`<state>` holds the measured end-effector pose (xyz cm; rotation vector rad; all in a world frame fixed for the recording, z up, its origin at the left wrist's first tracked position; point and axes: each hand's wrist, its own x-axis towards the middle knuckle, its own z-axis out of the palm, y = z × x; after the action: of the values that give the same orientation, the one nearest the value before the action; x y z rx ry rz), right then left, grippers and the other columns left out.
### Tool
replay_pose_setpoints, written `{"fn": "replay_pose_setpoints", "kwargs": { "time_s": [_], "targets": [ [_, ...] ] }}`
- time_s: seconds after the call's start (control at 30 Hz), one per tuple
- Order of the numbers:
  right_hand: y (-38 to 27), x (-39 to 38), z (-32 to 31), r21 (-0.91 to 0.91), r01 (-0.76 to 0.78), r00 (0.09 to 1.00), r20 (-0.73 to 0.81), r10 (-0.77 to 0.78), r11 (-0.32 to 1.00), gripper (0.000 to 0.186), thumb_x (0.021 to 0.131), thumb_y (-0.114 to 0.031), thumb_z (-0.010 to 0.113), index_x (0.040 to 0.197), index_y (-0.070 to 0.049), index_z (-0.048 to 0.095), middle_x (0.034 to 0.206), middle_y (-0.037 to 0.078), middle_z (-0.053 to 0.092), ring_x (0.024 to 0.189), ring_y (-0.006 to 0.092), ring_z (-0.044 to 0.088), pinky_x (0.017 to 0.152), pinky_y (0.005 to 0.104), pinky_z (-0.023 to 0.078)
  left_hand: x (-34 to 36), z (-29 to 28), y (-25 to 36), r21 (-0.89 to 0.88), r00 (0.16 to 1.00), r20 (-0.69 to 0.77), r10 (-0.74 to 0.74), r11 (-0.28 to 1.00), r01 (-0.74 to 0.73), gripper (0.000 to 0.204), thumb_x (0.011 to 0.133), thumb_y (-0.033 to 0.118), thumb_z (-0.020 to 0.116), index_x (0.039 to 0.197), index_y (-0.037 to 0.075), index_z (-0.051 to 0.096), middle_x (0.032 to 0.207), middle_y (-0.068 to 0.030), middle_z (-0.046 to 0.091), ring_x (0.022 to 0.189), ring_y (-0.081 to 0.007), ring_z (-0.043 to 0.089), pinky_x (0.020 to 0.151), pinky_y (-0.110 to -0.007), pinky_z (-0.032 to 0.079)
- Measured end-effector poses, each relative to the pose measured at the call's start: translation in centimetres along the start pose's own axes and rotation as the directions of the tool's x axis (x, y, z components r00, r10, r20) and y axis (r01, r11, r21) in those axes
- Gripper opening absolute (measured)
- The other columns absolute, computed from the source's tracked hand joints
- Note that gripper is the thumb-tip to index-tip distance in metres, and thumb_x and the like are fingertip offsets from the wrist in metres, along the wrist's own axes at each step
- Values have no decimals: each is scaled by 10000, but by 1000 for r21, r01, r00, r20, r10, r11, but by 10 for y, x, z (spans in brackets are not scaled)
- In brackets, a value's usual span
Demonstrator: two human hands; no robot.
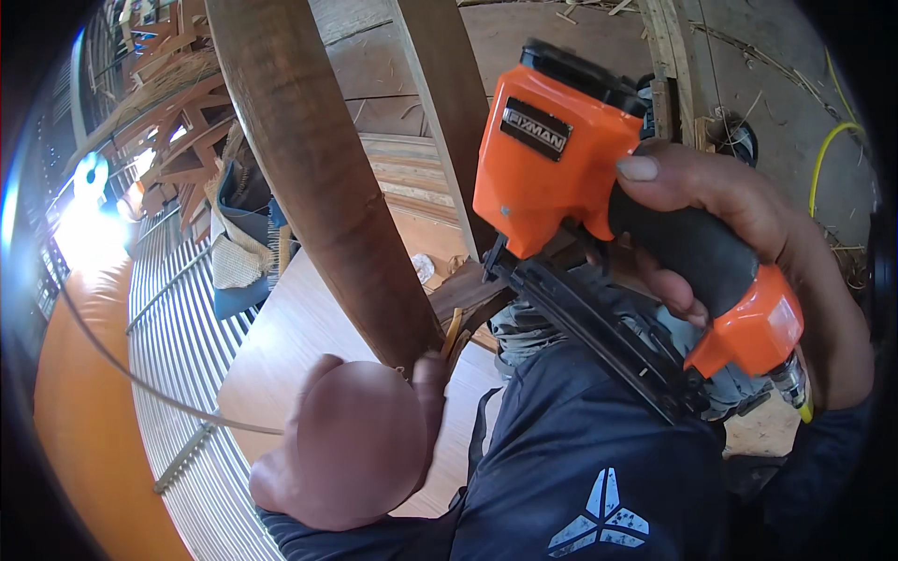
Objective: Repairing and reinforcing a bamboo chair frame using rattan strips, wood glue, and a staple gun.
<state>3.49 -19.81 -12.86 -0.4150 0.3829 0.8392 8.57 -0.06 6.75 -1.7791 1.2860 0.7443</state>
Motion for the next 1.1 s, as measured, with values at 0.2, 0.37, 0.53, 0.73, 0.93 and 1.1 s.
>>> {"fn": "replay_pose_setpoints", "kwargs": {
  "time_s": [0.2, 0.37, 0.53, 0.73, 0.93, 1.1],
  "targets": [
    [15, -41, 28, 103, 137, 927, -364, -91, 985, 503, 833, -479, 538, 822, 22, 569, 470, 96, 527, 333, 165, 490, 335, 236, 434, -60, 3, -14, 37, 820, -502, -276, 940, 339, 418, 919, 464, 434, 1007, 78, 568, 976, -109, 596, 1087, -322, 547, 1052, -523, 214],
    [86, -123, 31, -316, 552, 722, -281, -632, 772, 616, 891, -526, 417, 629, 18, 538, 441, 94, 479, 337, 163, 470, 342, 245, 410, -77, 89, -24, -146, 24, -987, -157, 958, 248, 448, 949, 308, 354, 1078, -94, 505, 1100, -261, 538, 1061, -468, 517, 930, -581, 399],
    [193, -192, 49, -548, 379, 317, -680, -661, 746, 521, 858, -486, 500, 897, 34, 504, 486, 92, 476, 363, 149, 461, 357, 245, 411, -37, 190, -40, -498, -13, -843, -538, 789, -359, 508, 963, 339, 369, 1097, -129, 516, 1140, -280, 540, 1097, -391, 521, 995, -471, 378],
    [301, -239, 41, -287, 53, 74, -954, -290, 957, 359, 806, -350, 623, 930, -26, 530, 595, 33, 542, 473, 108, 515, 450, 247, 430, -6, 200, 1, -683, -12, -660, -751, 606, -407, 541, 966, 397, 354, 1194, -77, 480, 1226, -184, 517, 1148, -288, 488, 971, -395, 373],
    [433, -203, -23, -33, -371, -295, -943, -152, 928, 468, 799, -346, 582, 1101, 8, 534, 928, 216, 609, 832, 317, 609, 735, 384, 463, 17, 216, 15, -627, 98, -519, -849, 301, -718, 548, 944, 389, 366, 1265, -54, 414, 1258, -195, 487, 1147, -274, 487, 949, -377, 359],
    [489, -160, -75, 71, -336, -535, -835, -128, 939, 752, 800, -502, 571, 1314, -4, 340, 1125, 296, 550, 1054, 440, 531, 884, 468, 421, 9, 217, 31, -727, 160, -438, -885, 243, -642, 578, 939, 448, 358, 1277, -18, 410, 1280, -136, 484, 1159, -248, 478, 940, -377, 350]
  ]
}}
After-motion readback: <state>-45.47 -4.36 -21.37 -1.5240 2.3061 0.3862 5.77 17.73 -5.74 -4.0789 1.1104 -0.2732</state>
